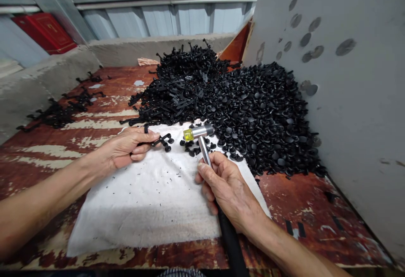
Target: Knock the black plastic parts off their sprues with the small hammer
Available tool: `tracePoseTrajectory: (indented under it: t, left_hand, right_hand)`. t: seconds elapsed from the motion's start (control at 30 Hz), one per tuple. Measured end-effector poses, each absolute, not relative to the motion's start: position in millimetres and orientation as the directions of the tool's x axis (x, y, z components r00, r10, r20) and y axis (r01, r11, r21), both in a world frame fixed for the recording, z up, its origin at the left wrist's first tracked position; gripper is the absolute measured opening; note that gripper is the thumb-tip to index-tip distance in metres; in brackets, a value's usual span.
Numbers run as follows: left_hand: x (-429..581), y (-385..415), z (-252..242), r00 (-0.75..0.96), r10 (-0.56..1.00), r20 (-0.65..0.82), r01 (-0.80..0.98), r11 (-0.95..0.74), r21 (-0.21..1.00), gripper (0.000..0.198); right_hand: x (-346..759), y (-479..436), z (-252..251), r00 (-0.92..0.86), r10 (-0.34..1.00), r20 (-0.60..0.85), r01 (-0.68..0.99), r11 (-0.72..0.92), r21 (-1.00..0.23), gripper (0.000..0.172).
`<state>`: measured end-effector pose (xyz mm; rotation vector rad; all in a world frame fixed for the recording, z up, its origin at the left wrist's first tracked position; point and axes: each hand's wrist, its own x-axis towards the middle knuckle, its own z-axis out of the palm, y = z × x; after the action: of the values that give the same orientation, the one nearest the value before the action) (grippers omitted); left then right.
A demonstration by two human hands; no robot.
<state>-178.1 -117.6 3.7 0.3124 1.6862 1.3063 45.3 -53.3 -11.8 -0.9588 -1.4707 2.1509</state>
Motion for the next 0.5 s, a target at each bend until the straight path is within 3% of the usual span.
tracePoseTrajectory:
  t: [0.5]
  left_hand:
    - [-172.4, -116.0, 3.3, -0.584, 0.655, -0.479, -0.252, 0.415, 0.874, 0.024]
  right_hand:
    - [47.9, -52.3, -16.9, -0.732, 0.61, -0.303, 0.093, -0.351, -0.932, 0.034]
